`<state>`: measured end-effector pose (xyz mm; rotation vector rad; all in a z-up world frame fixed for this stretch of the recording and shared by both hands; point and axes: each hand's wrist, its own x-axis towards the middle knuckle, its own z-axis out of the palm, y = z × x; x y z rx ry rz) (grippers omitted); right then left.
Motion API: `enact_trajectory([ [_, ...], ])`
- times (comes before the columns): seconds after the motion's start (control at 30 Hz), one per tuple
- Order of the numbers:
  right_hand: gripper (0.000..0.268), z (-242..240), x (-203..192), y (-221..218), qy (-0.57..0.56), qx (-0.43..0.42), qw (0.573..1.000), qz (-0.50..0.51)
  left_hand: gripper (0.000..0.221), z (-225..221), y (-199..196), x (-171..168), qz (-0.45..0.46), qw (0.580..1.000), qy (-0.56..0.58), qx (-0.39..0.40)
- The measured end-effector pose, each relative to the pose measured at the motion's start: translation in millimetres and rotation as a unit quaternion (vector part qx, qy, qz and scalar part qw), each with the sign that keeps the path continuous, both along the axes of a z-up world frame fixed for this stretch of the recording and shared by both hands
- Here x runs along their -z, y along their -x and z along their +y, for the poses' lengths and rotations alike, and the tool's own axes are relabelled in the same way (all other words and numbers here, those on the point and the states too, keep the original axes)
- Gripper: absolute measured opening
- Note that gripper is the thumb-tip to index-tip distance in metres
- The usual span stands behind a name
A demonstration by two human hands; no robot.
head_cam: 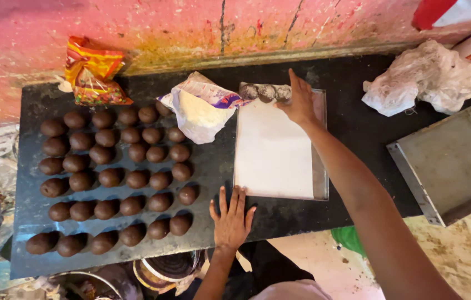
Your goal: The person places a paper liner into a metal tray and then rolls dark brown dough balls in white powder before arranging them on the tray.
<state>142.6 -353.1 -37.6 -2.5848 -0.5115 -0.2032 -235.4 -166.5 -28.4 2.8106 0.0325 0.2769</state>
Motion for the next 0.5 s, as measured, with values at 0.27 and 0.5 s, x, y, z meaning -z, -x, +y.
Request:
enact_trajectory([
  [0.27, 0.097, 9.5, 0.0, 12.4, -0.065, 0.061, 0.994, -0.059, 0.063, 1.7, -1.8, 0.6, 0.025, 1.0, 0.004, 0.014],
  [0.5, 0.021, 122.1, -26.4, 190.4, -0.316, -0.207, 0.924, 0.056, 0.065, 5.5, -1.6, 4.6, 0.079, 0.996, 0.018, 0.034],
])
